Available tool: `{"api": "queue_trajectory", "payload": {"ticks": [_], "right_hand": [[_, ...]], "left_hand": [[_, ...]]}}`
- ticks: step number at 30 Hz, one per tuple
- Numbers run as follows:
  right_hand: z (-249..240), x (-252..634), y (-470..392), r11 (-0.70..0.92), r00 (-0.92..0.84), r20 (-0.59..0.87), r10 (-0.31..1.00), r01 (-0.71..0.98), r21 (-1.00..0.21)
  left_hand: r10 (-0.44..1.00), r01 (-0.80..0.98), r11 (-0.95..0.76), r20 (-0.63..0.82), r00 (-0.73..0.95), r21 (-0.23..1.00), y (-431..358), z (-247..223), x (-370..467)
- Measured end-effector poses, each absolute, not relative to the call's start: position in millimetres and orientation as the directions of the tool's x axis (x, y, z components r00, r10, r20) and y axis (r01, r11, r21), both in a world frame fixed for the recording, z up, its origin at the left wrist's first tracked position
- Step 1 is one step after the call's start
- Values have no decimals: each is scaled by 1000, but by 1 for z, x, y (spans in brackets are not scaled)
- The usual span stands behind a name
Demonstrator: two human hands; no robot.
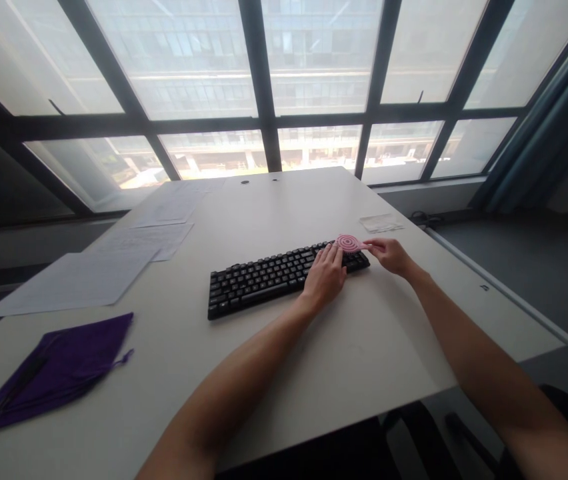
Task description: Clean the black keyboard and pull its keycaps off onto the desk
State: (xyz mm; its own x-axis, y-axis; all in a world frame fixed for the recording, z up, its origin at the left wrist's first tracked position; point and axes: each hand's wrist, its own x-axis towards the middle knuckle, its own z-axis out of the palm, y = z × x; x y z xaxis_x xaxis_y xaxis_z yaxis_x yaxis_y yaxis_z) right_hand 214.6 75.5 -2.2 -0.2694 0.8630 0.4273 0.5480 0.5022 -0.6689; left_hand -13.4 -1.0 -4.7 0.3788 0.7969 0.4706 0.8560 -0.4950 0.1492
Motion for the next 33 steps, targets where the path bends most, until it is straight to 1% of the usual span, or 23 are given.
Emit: {"api": "queue_trajectory", "payload": {"ticks": [3,7,9,11,16,21,26,30,33], "right_hand": [[-3,222,80,499,-273,421,865,544,-674],[-3,230,82,494,-309,387,869,488,-719],[-4,232,83,485,-335,360,871,462,-743],[-5,233,84,479,-340,350,873,467,-743],[-7,228,84,480,-274,395,877,560,-675],[-2,225,80,508,-331,388,860,492,-707],[1,229,79,492,-301,389,870,533,-688],[-1,223,77,513,-342,385,857,496,-701],[-4,215,77,525,-341,400,851,522,-672]], "left_hand": [[769,825,-542,492,408,163,-1,-3,-14],[671,727,-669,547,500,157,-3,3,-14],[639,697,-701,567,520,151,-4,5,-14],[630,690,-709,570,527,145,-5,6,-13],[646,683,-711,539,541,166,-5,2,-13],[618,651,-744,523,587,149,-6,1,-12],[613,653,-748,502,609,121,-16,2,-6],[632,673,-731,478,610,109,-23,2,2],[650,692,-713,478,592,113,-24,3,4]]}}
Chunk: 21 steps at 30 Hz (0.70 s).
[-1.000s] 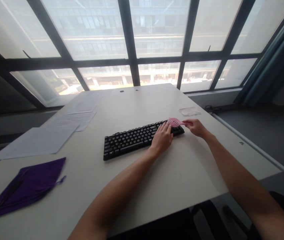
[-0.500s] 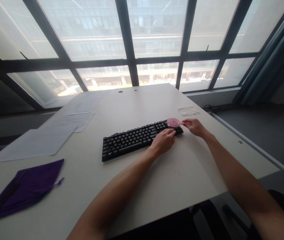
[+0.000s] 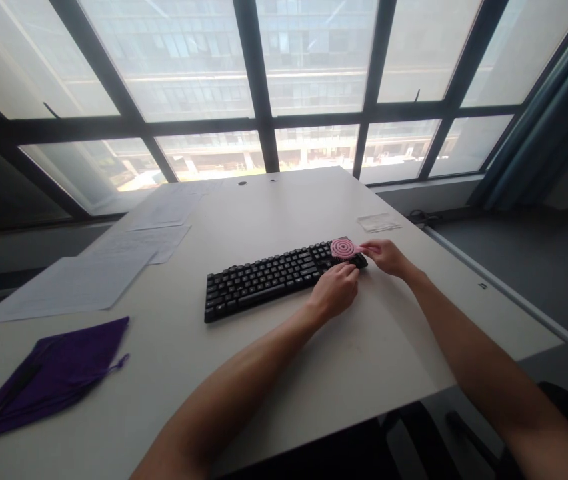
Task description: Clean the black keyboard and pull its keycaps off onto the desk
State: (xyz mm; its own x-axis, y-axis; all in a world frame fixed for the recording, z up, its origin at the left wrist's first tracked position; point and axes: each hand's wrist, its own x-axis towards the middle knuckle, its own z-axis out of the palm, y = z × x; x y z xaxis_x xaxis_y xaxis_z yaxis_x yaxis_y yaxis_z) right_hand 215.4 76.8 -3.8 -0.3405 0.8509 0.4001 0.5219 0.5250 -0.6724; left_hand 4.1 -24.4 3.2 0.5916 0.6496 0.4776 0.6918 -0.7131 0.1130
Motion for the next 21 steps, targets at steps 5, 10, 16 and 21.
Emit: {"api": "queue_trajectory", "payload": {"ticks": [5,10,16,21], "right_hand": [[-7,216,79,505,-239,458,856,569,-649],[-6,216,78,518,-334,399,854,480,-708],[0,195,66,551,-273,530,803,679,-485],[-2,173,55,538,-288,516,807,718,-441]], "left_hand": [[667,714,-691,483,567,117,-23,6,1],[693,740,-662,472,544,119,-24,7,1],[774,837,-537,458,438,106,-22,9,-2],[790,866,-489,475,389,105,-18,11,-12]]}}
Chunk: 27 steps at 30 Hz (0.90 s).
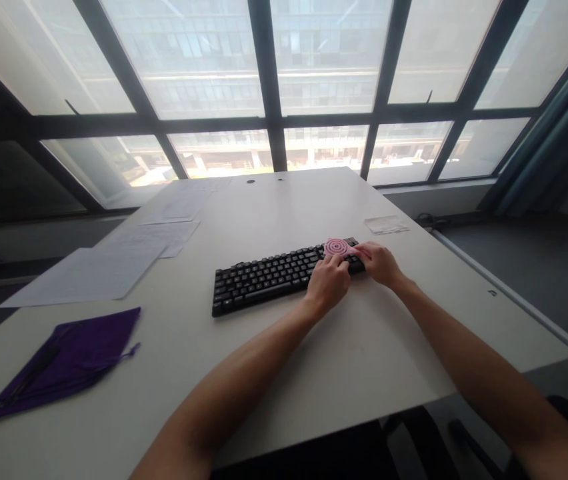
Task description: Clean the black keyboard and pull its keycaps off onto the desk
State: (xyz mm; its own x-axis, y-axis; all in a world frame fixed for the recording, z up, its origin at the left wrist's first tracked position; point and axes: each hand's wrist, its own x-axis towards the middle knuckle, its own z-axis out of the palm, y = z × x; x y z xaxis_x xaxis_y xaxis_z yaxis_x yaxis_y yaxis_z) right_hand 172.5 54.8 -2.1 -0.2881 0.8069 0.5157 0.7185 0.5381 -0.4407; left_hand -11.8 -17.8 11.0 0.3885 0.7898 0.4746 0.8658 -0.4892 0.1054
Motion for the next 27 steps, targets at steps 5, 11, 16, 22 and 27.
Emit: {"api": "queue_trajectory", "payload": {"ticks": [5,11,16,22,27], "right_hand": [[-7,166,53,493,-232,530,816,757,-429],[-7,161,52,562,-312,521,794,702,-437],[-9,157,54,479,-204,541,816,763,-434],[-8,157,54,586,-324,535,780,679,-442],[-11,148,60,565,-291,574,766,730,-384]], "left_hand": [[802,879,-458,488,343,135,-15,11,-18],[802,873,-479,453,389,98,-24,10,-8],[813,894,-447,435,387,40,-39,8,10],[805,884,-467,423,416,20,-42,10,14],[808,888,-460,424,409,20,-41,9,14]]}}
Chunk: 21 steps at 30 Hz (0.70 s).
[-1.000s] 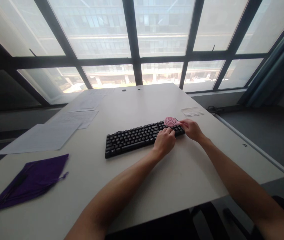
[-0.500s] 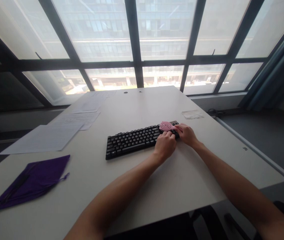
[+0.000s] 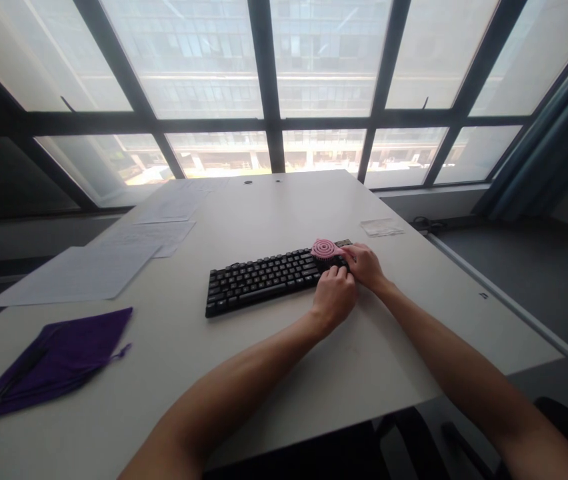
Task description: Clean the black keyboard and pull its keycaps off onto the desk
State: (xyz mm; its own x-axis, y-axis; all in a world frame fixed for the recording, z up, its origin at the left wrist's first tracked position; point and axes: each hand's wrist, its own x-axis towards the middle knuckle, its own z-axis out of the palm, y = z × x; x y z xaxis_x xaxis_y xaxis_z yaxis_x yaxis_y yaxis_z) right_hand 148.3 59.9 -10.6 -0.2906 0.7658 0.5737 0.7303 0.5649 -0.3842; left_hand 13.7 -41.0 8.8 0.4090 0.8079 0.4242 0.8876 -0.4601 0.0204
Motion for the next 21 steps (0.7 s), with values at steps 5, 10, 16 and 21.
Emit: {"api": "queue_trajectory", "payload": {"ticks": [5,10,16,21], "right_hand": [[-10,149,62,545,-244,593,767,736,-402],[-5,160,57,609,-338,556,760,670,-424],[4,174,58,601,-317,536,783,608,-519],[5,183,61,643,-448,463,765,496,-583]], "left_hand": [[785,868,-495,442,434,27,-40,13,14],[748,804,-589,433,503,84,-39,21,-3],[696,750,-659,431,574,64,-56,7,-67],[691,748,-661,436,576,59,-66,2,-88]]}}
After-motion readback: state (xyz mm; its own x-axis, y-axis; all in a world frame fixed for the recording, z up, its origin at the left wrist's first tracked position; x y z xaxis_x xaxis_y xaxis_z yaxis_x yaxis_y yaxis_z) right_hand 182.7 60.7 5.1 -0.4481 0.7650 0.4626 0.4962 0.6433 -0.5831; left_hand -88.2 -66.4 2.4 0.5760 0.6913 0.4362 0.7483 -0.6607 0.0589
